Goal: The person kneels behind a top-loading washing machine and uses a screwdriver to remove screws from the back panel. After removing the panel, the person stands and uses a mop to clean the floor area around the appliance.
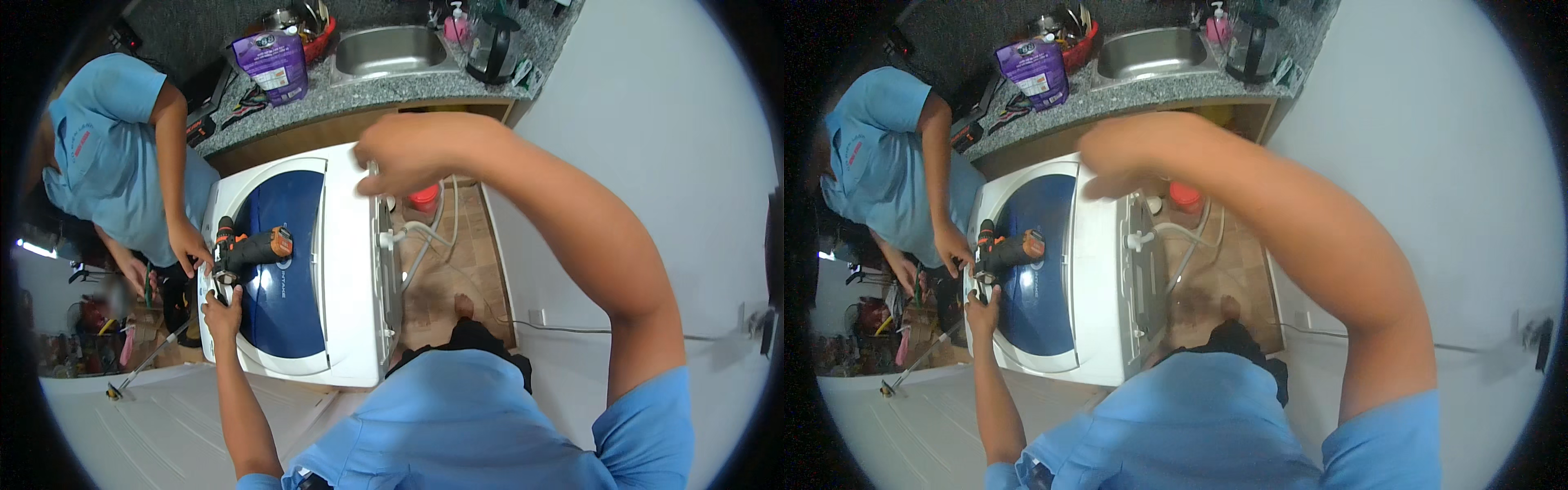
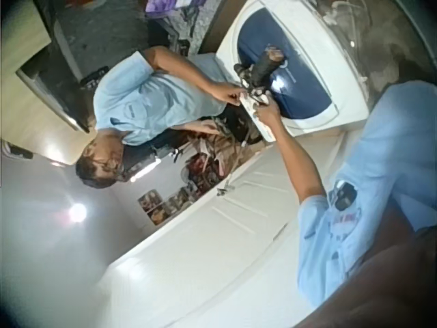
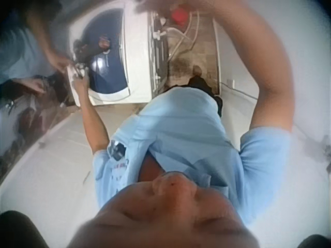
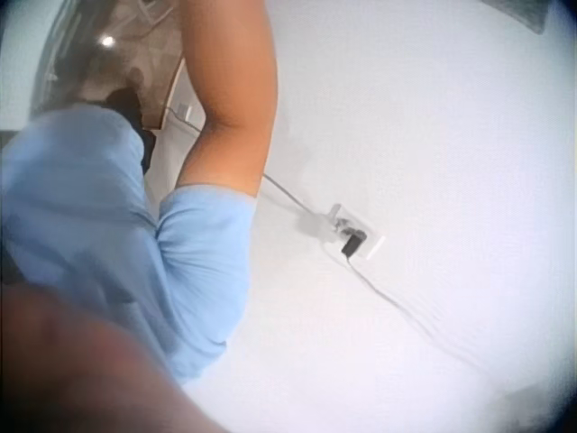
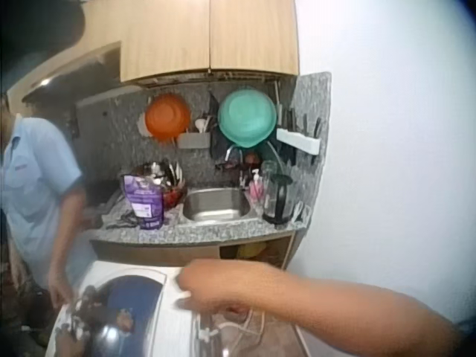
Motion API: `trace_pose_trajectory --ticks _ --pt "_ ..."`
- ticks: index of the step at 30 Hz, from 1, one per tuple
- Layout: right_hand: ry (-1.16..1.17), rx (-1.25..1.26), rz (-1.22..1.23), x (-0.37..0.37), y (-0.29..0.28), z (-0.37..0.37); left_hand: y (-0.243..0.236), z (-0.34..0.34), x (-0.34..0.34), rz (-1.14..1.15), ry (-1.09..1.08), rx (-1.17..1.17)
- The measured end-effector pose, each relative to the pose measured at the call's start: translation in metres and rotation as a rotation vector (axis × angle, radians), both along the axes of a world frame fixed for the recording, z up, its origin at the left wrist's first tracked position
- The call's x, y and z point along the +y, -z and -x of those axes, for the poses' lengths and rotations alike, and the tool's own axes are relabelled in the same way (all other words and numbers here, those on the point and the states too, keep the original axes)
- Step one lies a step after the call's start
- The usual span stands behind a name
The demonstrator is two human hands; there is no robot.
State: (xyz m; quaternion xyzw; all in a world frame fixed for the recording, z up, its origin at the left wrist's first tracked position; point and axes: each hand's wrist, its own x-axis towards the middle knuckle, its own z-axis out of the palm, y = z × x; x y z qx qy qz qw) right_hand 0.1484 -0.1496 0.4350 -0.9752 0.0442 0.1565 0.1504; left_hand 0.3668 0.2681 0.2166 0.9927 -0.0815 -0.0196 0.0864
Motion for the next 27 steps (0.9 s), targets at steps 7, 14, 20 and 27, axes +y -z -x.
trace_pose_trajectory --ticks 7,14,20,27 --pt "0.378 0.062 -0.172 -0.202 0.205 0.113 0.014 -0.001 0.007 0.319 -0.069 0.032" --pt "0.941 0.439 -0.515 -0.251 0.404 0.233 0.027 0.069 0.061 0.463 -0.213 -0.2" --pt "0.955 0.435 -0.535 -0.205 0.482 0.3 0.035 0.202 0.038 0.431 -0.391 -0.329" --pt "0.792 0.467 -0.704 -0.157 0.467 0.258 0.14 0.437 0.06 0.239 -0.641 -0.143"
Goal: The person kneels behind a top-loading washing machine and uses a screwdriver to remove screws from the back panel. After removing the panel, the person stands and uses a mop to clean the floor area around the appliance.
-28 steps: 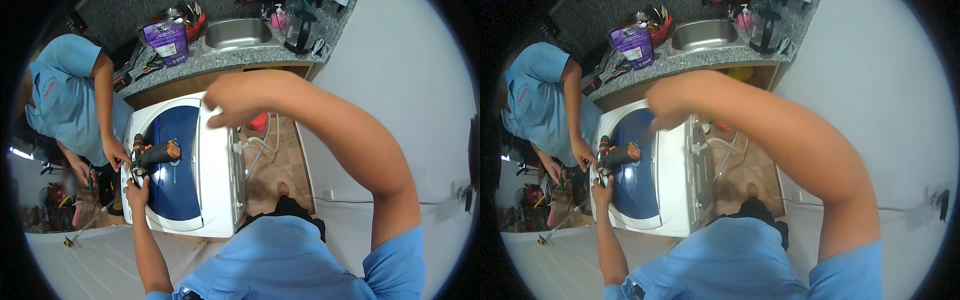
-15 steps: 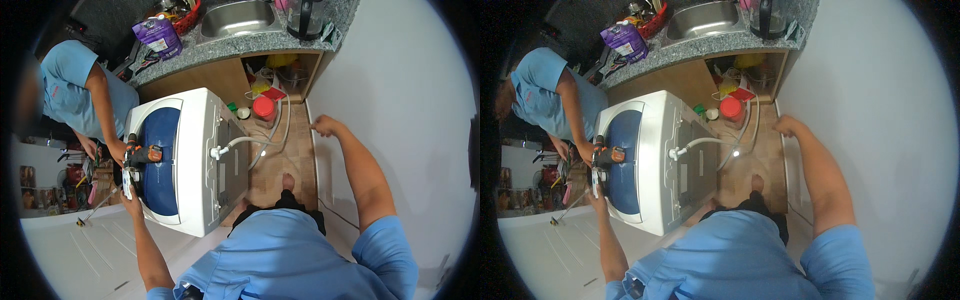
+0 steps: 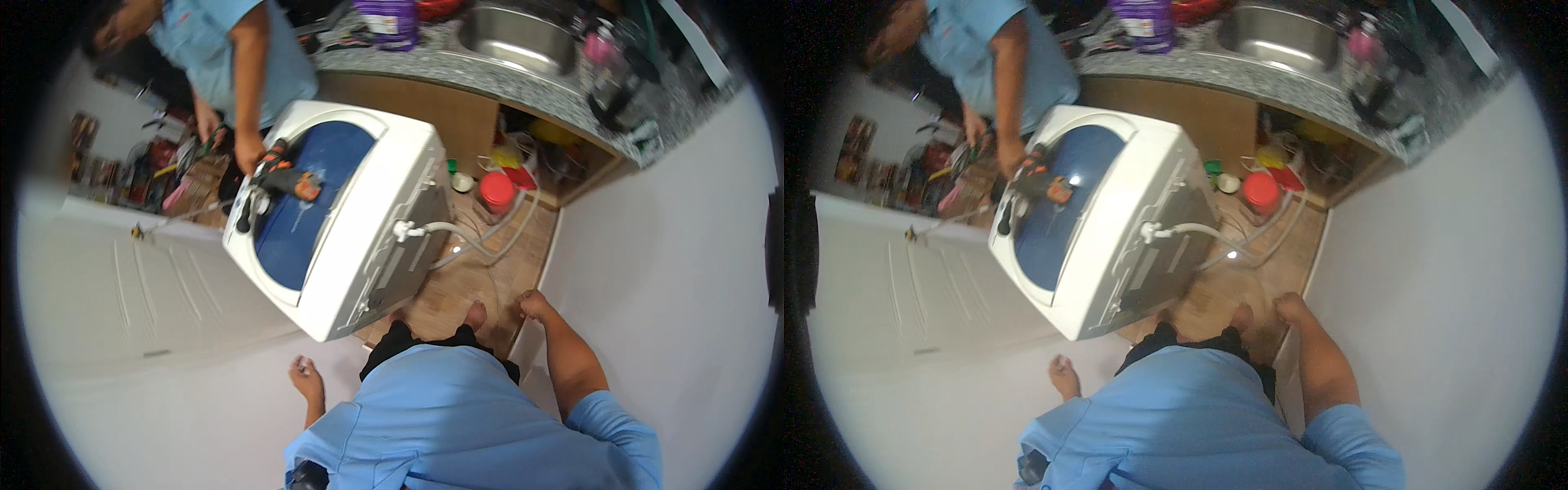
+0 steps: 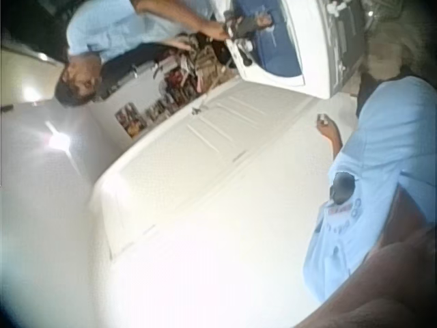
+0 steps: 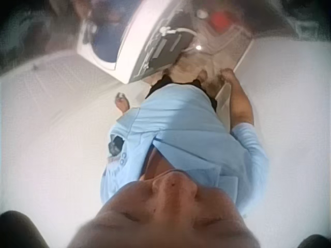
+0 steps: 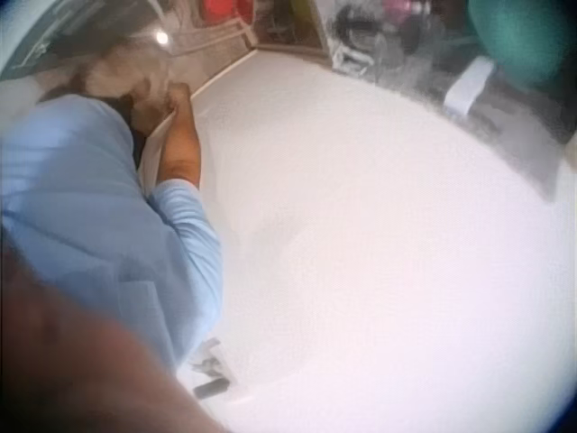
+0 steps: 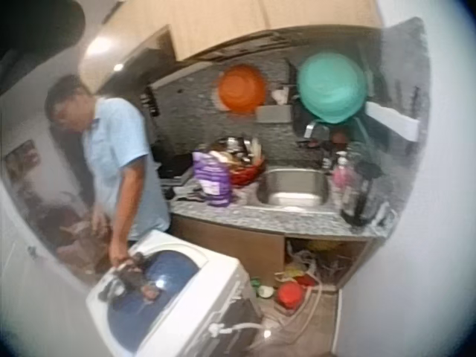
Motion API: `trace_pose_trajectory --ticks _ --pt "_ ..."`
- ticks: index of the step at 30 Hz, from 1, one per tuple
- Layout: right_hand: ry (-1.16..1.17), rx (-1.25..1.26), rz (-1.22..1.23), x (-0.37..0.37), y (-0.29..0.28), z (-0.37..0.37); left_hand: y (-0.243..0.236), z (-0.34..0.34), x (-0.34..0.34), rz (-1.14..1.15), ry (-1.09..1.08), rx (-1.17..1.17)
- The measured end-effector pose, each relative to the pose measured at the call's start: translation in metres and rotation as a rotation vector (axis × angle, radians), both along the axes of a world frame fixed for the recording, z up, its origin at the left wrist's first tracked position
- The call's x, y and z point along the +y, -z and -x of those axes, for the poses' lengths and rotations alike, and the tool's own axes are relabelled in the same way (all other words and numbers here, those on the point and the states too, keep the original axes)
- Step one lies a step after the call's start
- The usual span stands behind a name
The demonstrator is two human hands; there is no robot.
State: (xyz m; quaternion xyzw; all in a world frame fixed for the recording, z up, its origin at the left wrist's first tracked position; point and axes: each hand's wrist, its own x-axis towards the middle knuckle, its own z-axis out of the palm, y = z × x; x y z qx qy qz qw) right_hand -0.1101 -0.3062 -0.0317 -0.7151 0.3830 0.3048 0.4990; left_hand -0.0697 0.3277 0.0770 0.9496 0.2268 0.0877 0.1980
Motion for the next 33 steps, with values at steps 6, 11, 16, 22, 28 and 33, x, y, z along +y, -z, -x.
trace_pose_trajectory --ticks 6,11,16,22,28,33 --pt "-0.115 -0.019 -0.087 -0.016 0.052 -0.032 0.051 0.125 -0.011 0.27 -0.239 0.417" --pt "-0.182 0.058 -0.001 -0.026 0.02 -0.061 0.071 0.134 -0.019 0.425 -0.311 0.457" --pt "-0.062 -0.069 0.097 -0.037 -0.041 -0.099 0.095 0.069 -0.019 0.679 -0.407 0.396" --pt "0.274 -0.926 0.653 -0.056 -0.108 -0.173 0.114 -0.086 0.021 0.808 -0.174 0.427" --pt "0.032 -1.147 0.796 0.215 -0.284 -0.256 0.176 -0.272 0.142 0.888 0.012 0.41" --pt "-0.666 -1.301 0.458 0.423 -0.295 -0.304 0.144 -0.401 0.229 0.814 -0.247 0.207"
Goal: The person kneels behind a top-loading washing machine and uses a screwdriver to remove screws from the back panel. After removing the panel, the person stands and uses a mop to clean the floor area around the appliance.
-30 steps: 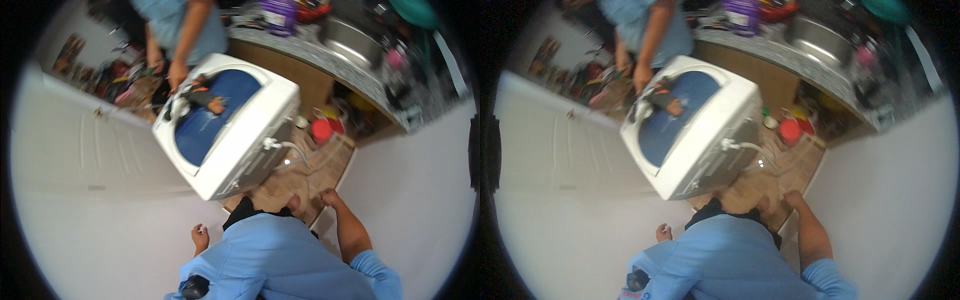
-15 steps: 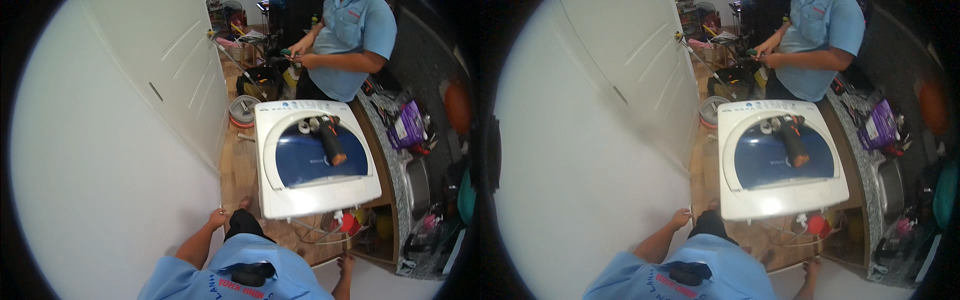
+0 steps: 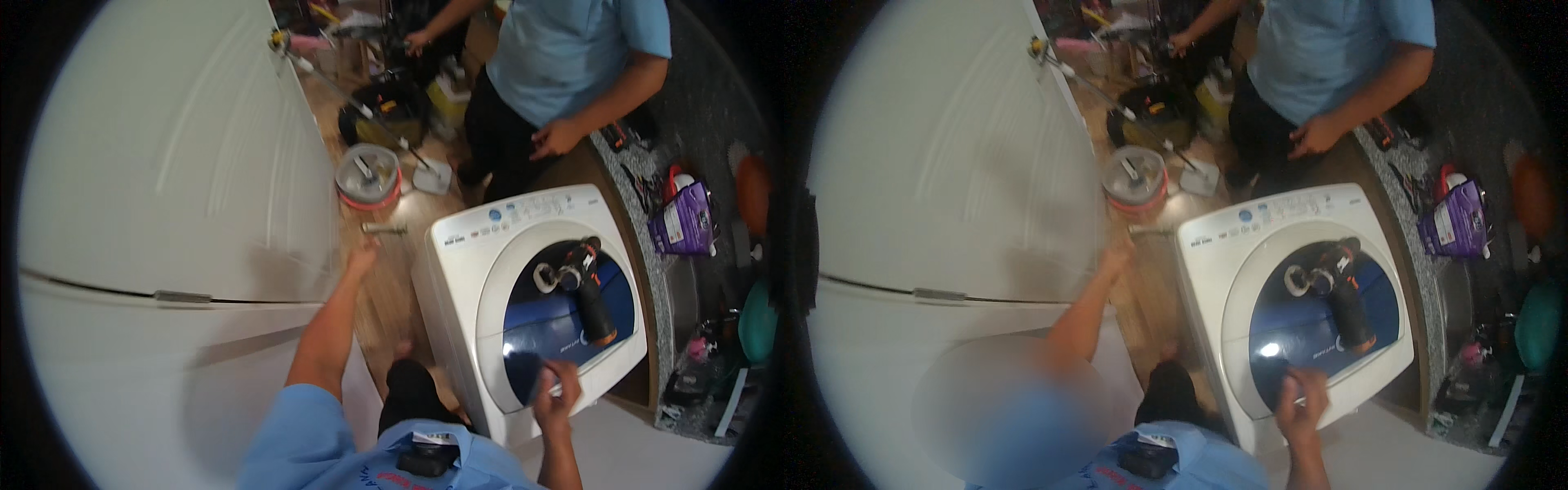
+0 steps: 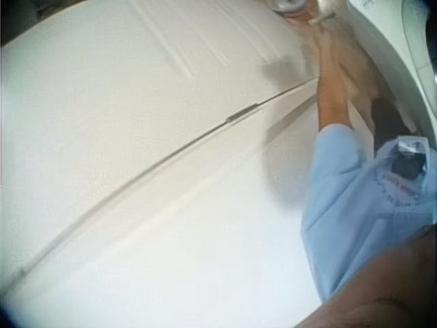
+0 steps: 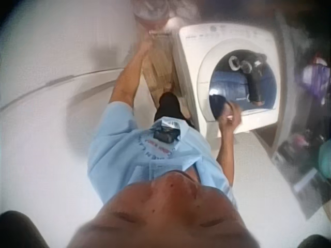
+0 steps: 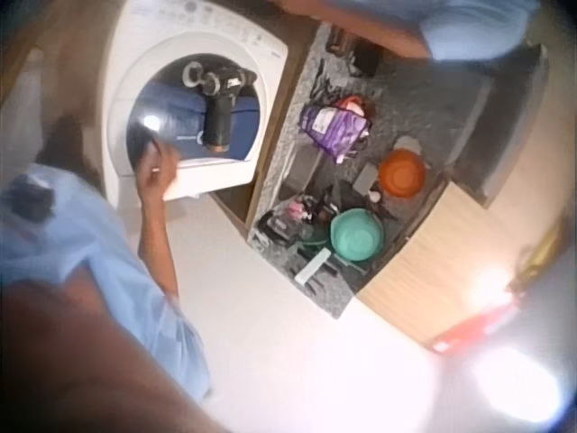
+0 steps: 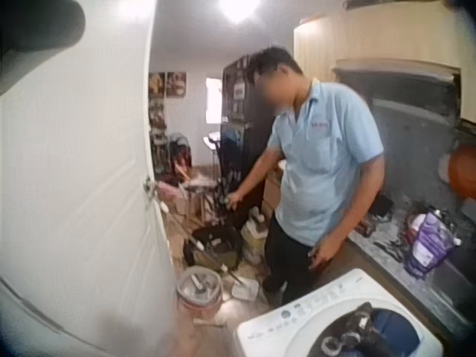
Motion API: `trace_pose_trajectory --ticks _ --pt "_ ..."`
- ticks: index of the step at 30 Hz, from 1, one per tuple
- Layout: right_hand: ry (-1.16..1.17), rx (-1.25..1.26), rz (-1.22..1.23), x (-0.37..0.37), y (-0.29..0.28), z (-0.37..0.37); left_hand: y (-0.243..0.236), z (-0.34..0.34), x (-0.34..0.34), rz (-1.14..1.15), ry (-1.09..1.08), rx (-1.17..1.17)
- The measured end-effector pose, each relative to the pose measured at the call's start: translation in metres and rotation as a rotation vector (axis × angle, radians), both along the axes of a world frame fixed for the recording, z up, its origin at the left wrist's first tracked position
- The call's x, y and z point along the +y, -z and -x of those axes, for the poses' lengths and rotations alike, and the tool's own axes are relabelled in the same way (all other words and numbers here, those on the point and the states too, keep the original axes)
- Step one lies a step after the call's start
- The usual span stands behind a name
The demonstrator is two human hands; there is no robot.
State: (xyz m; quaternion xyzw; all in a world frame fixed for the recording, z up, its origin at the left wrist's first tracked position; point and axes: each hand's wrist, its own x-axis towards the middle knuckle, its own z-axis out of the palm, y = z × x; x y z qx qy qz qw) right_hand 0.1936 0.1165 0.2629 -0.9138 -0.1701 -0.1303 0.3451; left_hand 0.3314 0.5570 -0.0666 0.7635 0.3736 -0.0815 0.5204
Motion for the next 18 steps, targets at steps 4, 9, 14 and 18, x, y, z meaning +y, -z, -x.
trace_pose_trajectory --ticks 4,9,14,18 --pt "-0.196 0.082 0.03 0.072 0.013 -0.012 -0.07 0.011 -0.002 0.373 -0.261 -0.276" --pt "-0.344 0.149 0.095 0.087 0.04 -0.009 -0.014 0.151 -0.03 0.553 -0.5 0.042" --pt "-0.339 0.131 0.141 0.089 0.049 -0.009 0.075 0.306 -0.084 0.101 -0.003 0.344" --pt "-0.338 0.073 0.132 0.091 0.053 -0.01 0.045 0.3 -0.069 -0.062 0.923 0.328"
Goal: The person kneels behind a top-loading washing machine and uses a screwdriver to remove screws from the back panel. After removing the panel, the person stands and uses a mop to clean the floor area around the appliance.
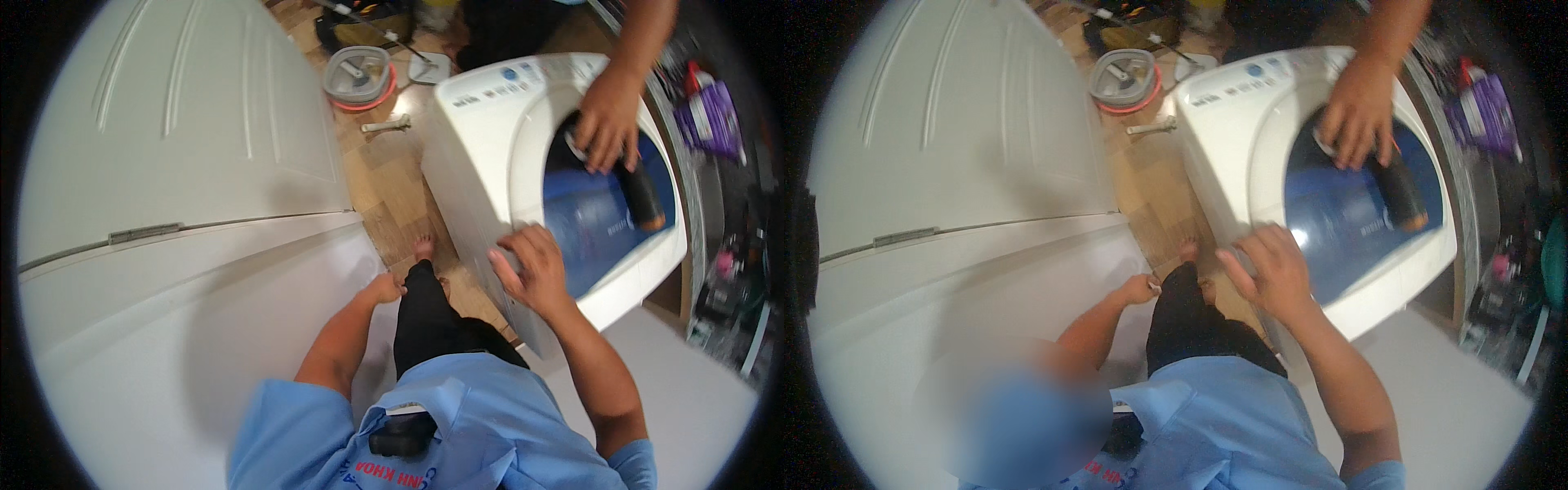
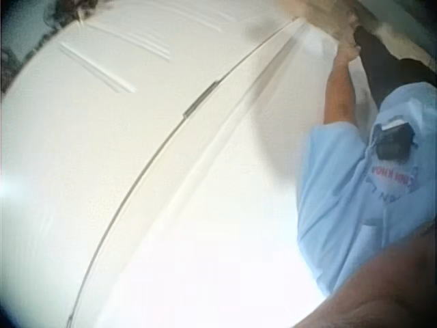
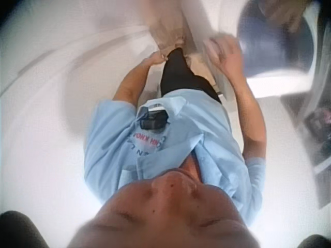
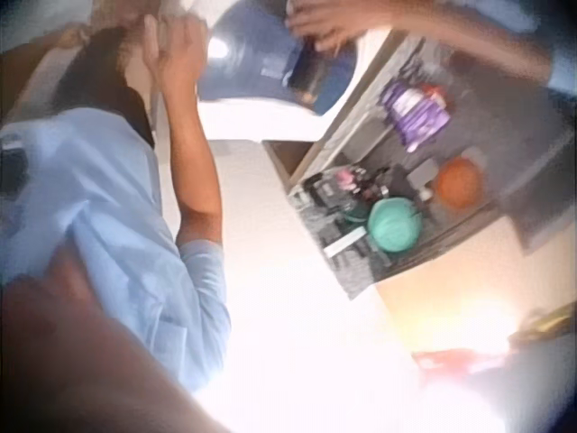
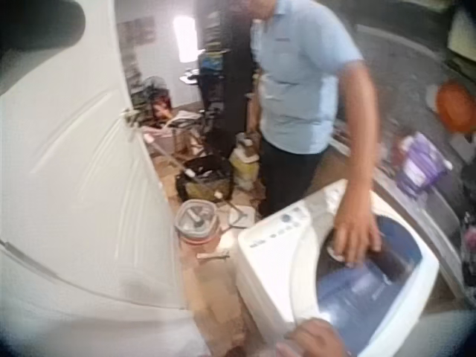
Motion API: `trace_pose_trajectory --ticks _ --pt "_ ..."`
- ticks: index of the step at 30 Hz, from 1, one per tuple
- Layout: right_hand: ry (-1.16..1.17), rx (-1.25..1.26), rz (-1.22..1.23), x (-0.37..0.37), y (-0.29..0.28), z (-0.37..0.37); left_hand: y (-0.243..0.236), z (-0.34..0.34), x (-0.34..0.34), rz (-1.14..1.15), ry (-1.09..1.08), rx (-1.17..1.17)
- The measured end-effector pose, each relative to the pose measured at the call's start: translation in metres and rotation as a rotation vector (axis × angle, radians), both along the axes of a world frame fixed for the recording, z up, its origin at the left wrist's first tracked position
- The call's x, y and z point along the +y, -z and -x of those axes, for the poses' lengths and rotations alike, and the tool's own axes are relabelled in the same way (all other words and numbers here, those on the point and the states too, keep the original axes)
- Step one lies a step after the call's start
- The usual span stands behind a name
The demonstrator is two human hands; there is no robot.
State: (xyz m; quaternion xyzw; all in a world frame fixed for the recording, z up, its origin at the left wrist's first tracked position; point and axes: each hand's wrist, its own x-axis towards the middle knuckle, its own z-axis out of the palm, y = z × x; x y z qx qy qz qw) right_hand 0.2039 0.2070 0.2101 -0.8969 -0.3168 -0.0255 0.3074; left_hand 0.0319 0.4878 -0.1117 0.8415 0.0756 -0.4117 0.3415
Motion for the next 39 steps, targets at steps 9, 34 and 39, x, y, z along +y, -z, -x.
trace_pose_trajectory --ticks 9,34,39 --pt "-0.035 -0.061 -0.015 0.001 0.011 -0.001 -0.026 -0.073 -0.031 -0.045 -0.553 -0.403" --pt "-0.03 -0.138 -0.071 0.0 0.019 0.001 -0.036 0.073 -0.099 -0.091 -0.561 -0.054" --pt "-0.009 -0.193 -0.072 0.0 0.03 0.001 -0.048 0.052 -0.109 -0.053 -0.514 -0.125"
